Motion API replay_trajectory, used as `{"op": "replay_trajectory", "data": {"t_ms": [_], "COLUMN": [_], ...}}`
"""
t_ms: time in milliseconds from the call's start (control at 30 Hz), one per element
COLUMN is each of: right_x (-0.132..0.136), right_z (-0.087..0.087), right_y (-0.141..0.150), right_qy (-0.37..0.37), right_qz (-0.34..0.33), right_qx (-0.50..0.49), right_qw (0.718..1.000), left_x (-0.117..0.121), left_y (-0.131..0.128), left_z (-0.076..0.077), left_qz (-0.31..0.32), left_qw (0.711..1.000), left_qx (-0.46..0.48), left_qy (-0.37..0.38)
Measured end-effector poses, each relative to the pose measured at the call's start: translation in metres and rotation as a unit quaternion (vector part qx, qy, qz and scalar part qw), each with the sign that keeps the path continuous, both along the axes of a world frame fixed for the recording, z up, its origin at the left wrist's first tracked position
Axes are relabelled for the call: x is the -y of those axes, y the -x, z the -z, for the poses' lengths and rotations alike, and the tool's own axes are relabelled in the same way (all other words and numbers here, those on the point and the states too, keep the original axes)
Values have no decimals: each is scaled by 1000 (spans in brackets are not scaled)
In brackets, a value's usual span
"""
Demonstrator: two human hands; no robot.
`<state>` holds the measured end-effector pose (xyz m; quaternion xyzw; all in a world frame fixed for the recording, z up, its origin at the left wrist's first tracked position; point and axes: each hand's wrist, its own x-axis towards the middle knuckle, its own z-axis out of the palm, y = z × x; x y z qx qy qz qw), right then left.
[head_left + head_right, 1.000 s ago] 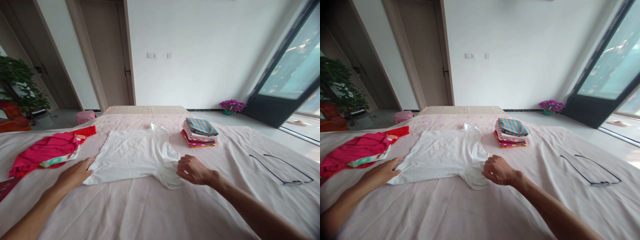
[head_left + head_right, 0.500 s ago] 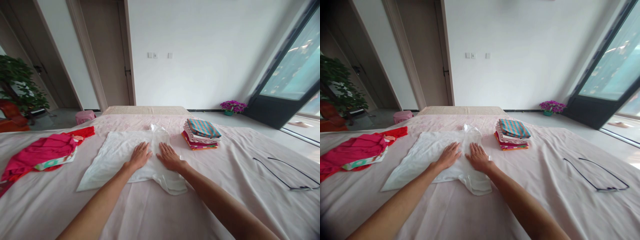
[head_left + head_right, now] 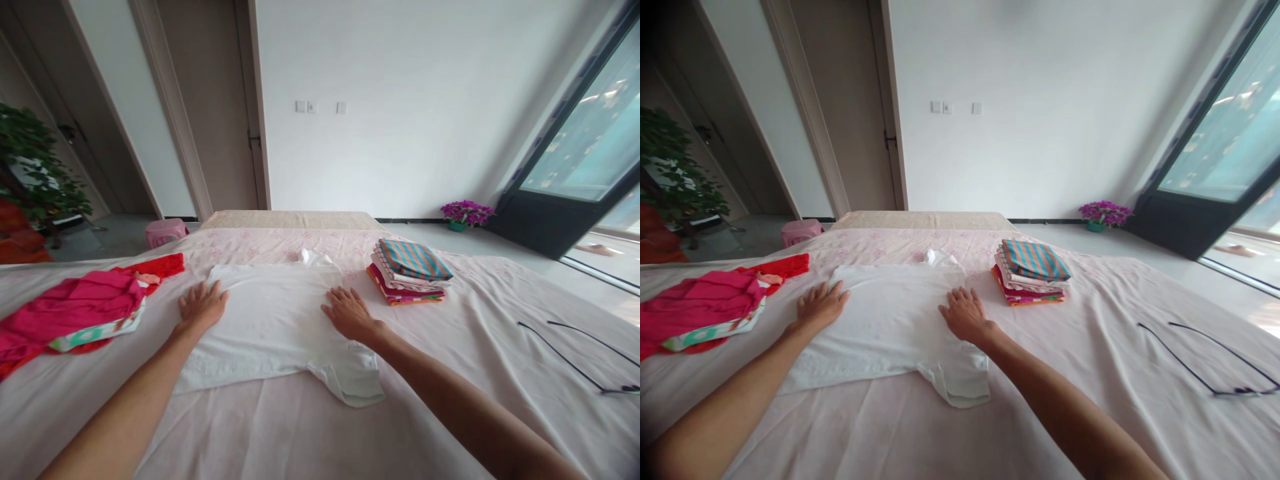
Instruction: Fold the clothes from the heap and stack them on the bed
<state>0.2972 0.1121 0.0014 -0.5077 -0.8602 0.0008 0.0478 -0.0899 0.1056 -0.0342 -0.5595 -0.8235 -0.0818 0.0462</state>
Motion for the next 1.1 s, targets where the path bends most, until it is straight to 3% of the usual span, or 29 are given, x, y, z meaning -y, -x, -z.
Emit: {"op": "replay_trajectory", "data": {"t_ms": [67, 200, 267, 367, 600, 767, 900, 1033, 1100], "right_x": [-10, -36, -51, -74, -109, -106, -94, -63, -39], "right_z": [-9, -10, -2, 11, 27, 29, 20, 11, 10], "right_y": [13, 46, 56, 55, 18, 16, 20, 28, 32], "right_qy": [-15, 16, 49, 71, 28, 1, -37, -39, -20], "right_qz": [3, -37, -51, -30, 35, 47, 58, 72, 47], "right_qx": [-10, -33, -36, -19, 22, 22, 41, 43, 16], "right_qw": [1000, 999, 997, 997, 999, 999, 997, 996, 999], "left_x": [-9, -34, -45, -57, -66, -46, -21, 1, 11], "left_y": [-21, -65, -74, -62, 6, 18, 17, 13, 3], "left_z": [-2, -3, -1, 4, 16, 17, 16, 11, 7], "left_qz": [5, 159, 197, 181, 82, 50, 33, 7, -17], "left_qw": [1000, 987, 979, 982, 996, 998, 999, 997, 997], "left_qx": [-17, 7, 24, 26, 9, 6, -17, -29, -30], "left_qy": [-18, 10, 37, 45, 33, 27, 31, 64, 72]}}
